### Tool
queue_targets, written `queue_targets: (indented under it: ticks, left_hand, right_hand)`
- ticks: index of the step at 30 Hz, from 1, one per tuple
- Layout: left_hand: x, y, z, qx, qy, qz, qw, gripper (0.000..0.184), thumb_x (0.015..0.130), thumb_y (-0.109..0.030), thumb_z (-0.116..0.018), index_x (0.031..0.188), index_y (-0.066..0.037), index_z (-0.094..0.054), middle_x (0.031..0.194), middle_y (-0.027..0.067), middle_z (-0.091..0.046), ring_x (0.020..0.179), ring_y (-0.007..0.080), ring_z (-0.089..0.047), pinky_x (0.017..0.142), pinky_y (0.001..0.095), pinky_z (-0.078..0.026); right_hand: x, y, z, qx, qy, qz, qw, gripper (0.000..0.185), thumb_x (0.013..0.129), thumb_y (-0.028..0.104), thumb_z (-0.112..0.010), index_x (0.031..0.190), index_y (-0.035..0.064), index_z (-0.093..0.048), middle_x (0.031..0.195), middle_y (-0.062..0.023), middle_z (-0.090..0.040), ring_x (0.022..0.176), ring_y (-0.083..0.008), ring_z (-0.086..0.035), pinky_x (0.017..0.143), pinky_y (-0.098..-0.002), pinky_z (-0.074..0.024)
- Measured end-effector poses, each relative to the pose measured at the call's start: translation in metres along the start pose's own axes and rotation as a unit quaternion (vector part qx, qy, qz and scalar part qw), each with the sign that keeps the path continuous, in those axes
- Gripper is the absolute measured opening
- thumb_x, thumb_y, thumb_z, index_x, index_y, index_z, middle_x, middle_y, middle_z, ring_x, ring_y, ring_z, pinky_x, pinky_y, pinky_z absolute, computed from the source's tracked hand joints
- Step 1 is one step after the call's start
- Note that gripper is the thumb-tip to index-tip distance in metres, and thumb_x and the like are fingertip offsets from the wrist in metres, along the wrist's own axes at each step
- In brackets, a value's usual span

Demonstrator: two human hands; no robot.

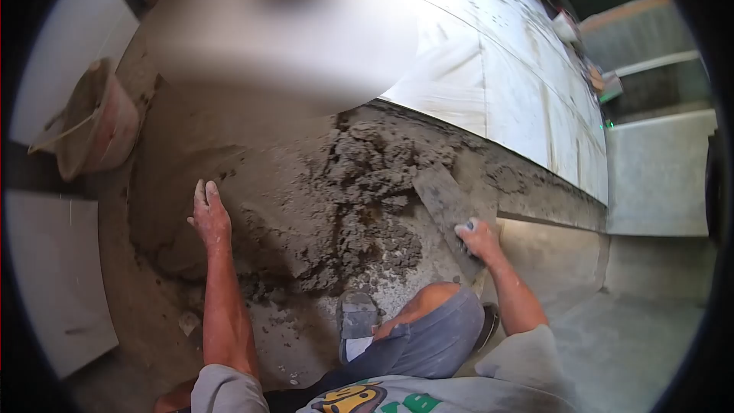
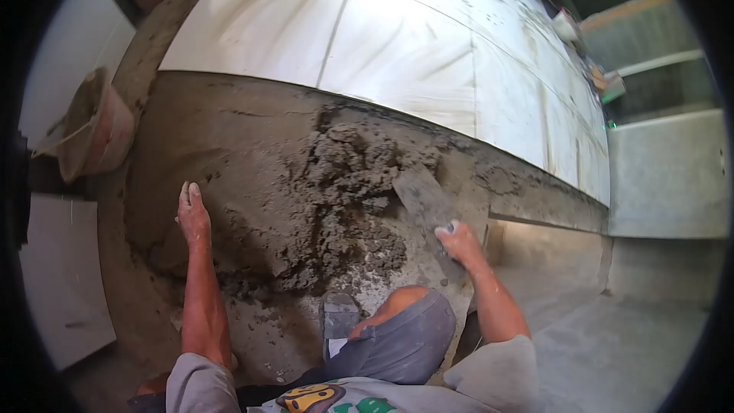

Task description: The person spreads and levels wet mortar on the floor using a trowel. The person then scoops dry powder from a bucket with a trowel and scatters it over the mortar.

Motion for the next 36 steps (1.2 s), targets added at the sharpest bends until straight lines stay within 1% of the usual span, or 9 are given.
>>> queue_targets:
  ticks: [6,8,15,17,23,28,30,32,36]
  left_hand:
    - [-0.019,-0.045,-0.028,-0.041,0.069,-0.085,0.993,0.059,0.097,-0.049,-0.042,0.138,-0.007,-0.046,0.138,0.0142,-0.051,0.130,0.0320,-0.046,0.115,0.0532,-0.009]
    - [-0.028,-0.055,-0.017,-0.025,0.048,-0.098,0.994,0.054,0.097,-0.039,-0.049,0.131,0.003,-0.052,0.128,0.0204,-0.058,0.120,0.0300,-0.054,0.101,0.0375,-0.041]
    - [-0.044,-0.020,-0.009,0.002,0.024,-0.109,0.994,0.056,0.097,-0.041,-0.048,0.132,0.003,-0.050,0.128,0.0215,-0.057,0.121,0.0320,-0.054,0.101,0.0388,-0.040]
    - [-0.046,-0.004,-0.019,0.012,0.052,-0.069,0.996,0.059,0.097,-0.048,-0.042,0.138,-0.006,-0.045,0.137,0.0160,-0.051,0.130,0.0338,-0.044,0.115,0.0510,-0.011]
    - [-0.056,-0.007,-0.021,0.012,0.052,-0.042,0.998,0.060,0.097,-0.049,-0.042,0.138,-0.006,-0.045,0.138,0.0162,-0.050,0.130,0.0342,-0.043,0.115,0.0517,-0.010]
    - [-0.041,0.001,-0.005,0.012,0.035,-0.031,0.999,0.058,0.097,-0.049,-0.041,0.139,-0.009,-0.044,0.139,0.0140,-0.049,0.129,0.0343,-0.044,0.113,0.0545,-0.016]
    - [-0.042,-0.004,0.004,0.086,0.034,-0.081,0.992,0.053,0.098,-0.047,-0.040,0.135,-0.011,-0.046,0.141,0.0133,-0.046,0.130,0.0343,-0.042,0.110,0.0602,-0.018]
    - [-0.035,0.013,0.015,0.060,0.006,-0.002,0.998,0.055,0.096,-0.048,-0.042,0.136,-0.010,-0.046,0.142,0.0133,-0.045,0.133,0.0330,-0.039,0.112,0.0599,-0.012]
    - [-0.013,0.020,0.028,0.040,-0.036,0.009,0.999,0.060,0.095,-0.050,-0.044,0.135,-0.006,-0.048,0.139,0.0153,-0.049,0.131,0.0329,-0.042,0.113,0.0537,-0.017]
  right_hand:
    - [-0.031,-0.125,-0.024,0.020,-0.085,-0.170,0.981,0.050,0.078,0.041,-0.063,0.103,-0.0012,-0.065,0.099,-0.0262,-0.066,0.098,-0.0419,-0.062,0.082,-0.0456,-0.0488]
    - [-0.017,-0.135,-0.022,0.022,-0.118,-0.184,0.975,0.050,0.079,0.041,-0.062,0.104,-0.0011,-0.065,0.101,-0.0259,-0.066,0.099,-0.0416,-0.062,0.083,-0.0460,-0.0487]
    - [0.030,-0.052,-0.060,0.021,-0.142,-0.084,0.986,0.048,0.079,0.042,-0.061,0.098,-0.0010,-0.066,0.098,-0.0243,-0.067,0.096,-0.0421,-0.063,0.083,-0.0485,-0.0488]
    - [0.023,-0.016,-0.065,0.062,-0.111,-0.050,0.991,0.047,0.078,0.043,-0.062,0.094,-0.0018,-0.066,0.093,-0.0256,-0.066,0.092,-0.0421,-0.063,0.082,-0.0483,-0.0489]
    - [0.006,-0.010,-0.126,0.141,0.036,0.000,0.989,0.048,0.076,0.043,-0.063,0.089,-0.0034,-0.065,0.079,-0.0257,-0.065,0.078,-0.0423,-0.064,0.075,-0.0453,-0.0509]
    - [-0.030,-0.022,-0.127,0.283,0.144,-0.048,0.947,0.027,0.082,0.031,-0.070,0.075,0.0063,-0.061,0.057,-0.0012,-0.055,0.050,-0.0117,-0.054,0.046,-0.0320,-0.0426]
    - [-0.039,-0.032,-0.112,0.274,0.103,-0.052,0.955,0.027,0.083,0.030,-0.069,0.075,0.0060,-0.060,0.058,-0.0018,-0.055,0.049,-0.0125,-0.052,0.046,-0.0323,-0.0414]
    - [-0.033,-0.039,-0.104,0.228,0.126,0.030,0.965,0.023,0.082,0.025,-0.068,0.075,0.0036,-0.061,0.059,-0.0030,-0.054,0.049,-0.0126,-0.052,0.046,-0.0322,-0.0419]
    - [-0.063,0.041,-0.027,0.140,0.110,0.029,0.984,0.022,0.081,0.020,-0.067,0.076,0.0007,-0.060,0.059,-0.0052,-0.056,0.048,-0.0131,-0.053,0.045,-0.0309,-0.0420]
Point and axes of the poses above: each hand's wrist, its own x-axis towards the middle knuckle, its own z-axis out of the back of the hand, y = z × x, the point moved 10 cm from there along x, towards the middle knuckle
